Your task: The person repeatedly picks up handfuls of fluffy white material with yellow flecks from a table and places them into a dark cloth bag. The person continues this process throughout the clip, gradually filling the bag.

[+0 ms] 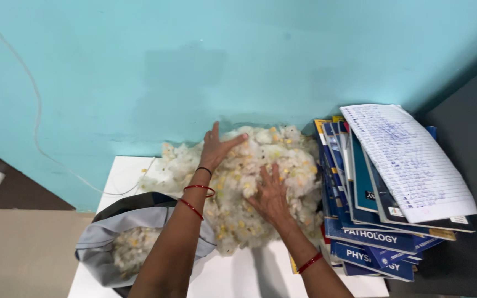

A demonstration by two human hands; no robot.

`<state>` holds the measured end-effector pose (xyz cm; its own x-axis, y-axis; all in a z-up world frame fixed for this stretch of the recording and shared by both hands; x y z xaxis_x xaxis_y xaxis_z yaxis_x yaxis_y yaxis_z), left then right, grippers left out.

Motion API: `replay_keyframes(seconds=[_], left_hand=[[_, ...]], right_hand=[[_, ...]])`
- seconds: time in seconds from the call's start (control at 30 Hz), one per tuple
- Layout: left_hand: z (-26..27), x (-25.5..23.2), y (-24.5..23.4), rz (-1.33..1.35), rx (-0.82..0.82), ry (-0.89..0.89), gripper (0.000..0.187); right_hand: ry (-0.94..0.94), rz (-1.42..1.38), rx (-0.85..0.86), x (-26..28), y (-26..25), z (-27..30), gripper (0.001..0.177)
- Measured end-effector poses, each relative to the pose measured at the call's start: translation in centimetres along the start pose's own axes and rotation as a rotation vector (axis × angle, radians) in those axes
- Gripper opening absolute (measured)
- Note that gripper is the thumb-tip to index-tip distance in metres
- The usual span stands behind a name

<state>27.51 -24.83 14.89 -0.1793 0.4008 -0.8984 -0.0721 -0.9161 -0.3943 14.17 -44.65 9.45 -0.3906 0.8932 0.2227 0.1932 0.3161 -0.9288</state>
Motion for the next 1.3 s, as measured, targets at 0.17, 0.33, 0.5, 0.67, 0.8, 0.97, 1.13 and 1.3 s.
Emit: replay_keyframes(seconds=[0.17,0.33,0.5,0.67,0.8,0.97,1.13,1.3], left_hand=[[1.2,-0.6,4.1,-0.286,-0.058,-0.045,0.098],[1.1,0.4,3.3,-0.214,-0.359,-0.018,0.061],[0.0,0.6,-2.3,0.440,-0.522,0.084,0.038],[1.9,0.5,-7.2,1.558,0.027,0.079,0.033],[4.9,1.6,-7.4,1.774,0.249,-0.044,0.031],[8.2,3.3,-7.0,1.695,0.118,-0.166,0.030],[11.8,3.2,-8.0,1.581,0.083,0.000,0.034],[14.7,2.9,-8.8,1.522,0.043,-0.012,0.039]], right_hand=[[0.059,-0.009,0.078,-0.9,0.7,0.5,0.048],[0.069,-0.048,0.067,-1.6,0.5,-1.1,0.051],[0.172,-0.117,0.071,-1.9,0.2,-2.9,0.065],[0.175,-0.116,0.061,-1.3,-0.2,-5.1,0.074],[0.075,0.054,0.004,0.0,-2.8,-7.1,0.081],[-0.014,0.010,-0.144,2.8,-8.9,-8.0,0.082],[-0.044,-0.054,-0.491,7.6,-14.0,-5.6,0.061],[-0.107,-0.865,-0.298,15.8,-14.4,-3.4,0.060]])
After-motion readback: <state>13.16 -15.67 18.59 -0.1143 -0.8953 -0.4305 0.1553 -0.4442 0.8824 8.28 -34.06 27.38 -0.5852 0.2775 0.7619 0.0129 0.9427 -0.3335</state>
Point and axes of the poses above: each hand's wrist, its own z-axis away from the middle knuckle, its own y-axis out of the palm, x = y × z, the point moved 1 cm from there along -z, towards the middle knuckle, and after that the axes turned 5 degrees about -y, right-handed, at the moved point
